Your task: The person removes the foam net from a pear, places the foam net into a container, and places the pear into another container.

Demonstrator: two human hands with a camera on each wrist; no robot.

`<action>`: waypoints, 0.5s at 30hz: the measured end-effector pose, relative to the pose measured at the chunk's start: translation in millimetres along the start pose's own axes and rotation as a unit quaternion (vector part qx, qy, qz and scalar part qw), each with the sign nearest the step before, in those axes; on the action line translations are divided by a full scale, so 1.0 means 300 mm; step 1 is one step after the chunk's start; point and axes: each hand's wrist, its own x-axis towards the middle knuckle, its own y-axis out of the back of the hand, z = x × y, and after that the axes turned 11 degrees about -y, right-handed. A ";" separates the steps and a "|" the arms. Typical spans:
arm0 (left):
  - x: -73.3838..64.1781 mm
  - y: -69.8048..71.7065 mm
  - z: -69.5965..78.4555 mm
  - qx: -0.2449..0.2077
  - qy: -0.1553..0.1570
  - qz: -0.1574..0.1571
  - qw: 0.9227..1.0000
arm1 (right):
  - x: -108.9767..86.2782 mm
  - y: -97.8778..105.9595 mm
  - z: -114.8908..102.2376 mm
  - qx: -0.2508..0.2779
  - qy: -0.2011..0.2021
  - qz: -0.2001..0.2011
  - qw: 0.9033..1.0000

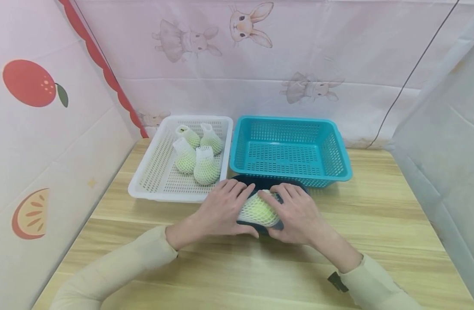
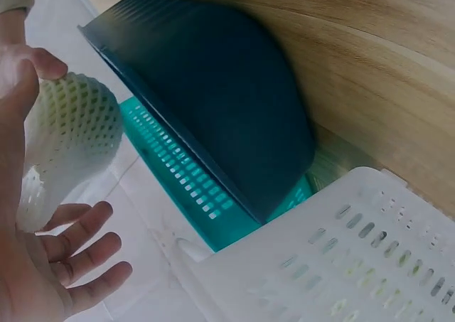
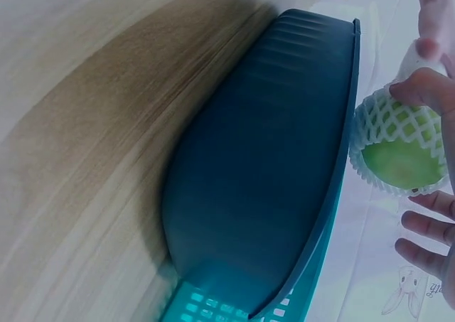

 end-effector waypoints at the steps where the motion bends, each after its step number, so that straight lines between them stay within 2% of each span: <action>1: 0.000 -0.003 -0.001 0.000 -0.001 -0.001 1.000 | 0.000 0.001 -0.001 0.000 0.002 0.002 1.000; 15: 0.005 -0.031 -0.002 -0.018 -0.029 -0.009 0.999 | 0.005 0.003 -0.013 0.008 0.020 0.025 0.999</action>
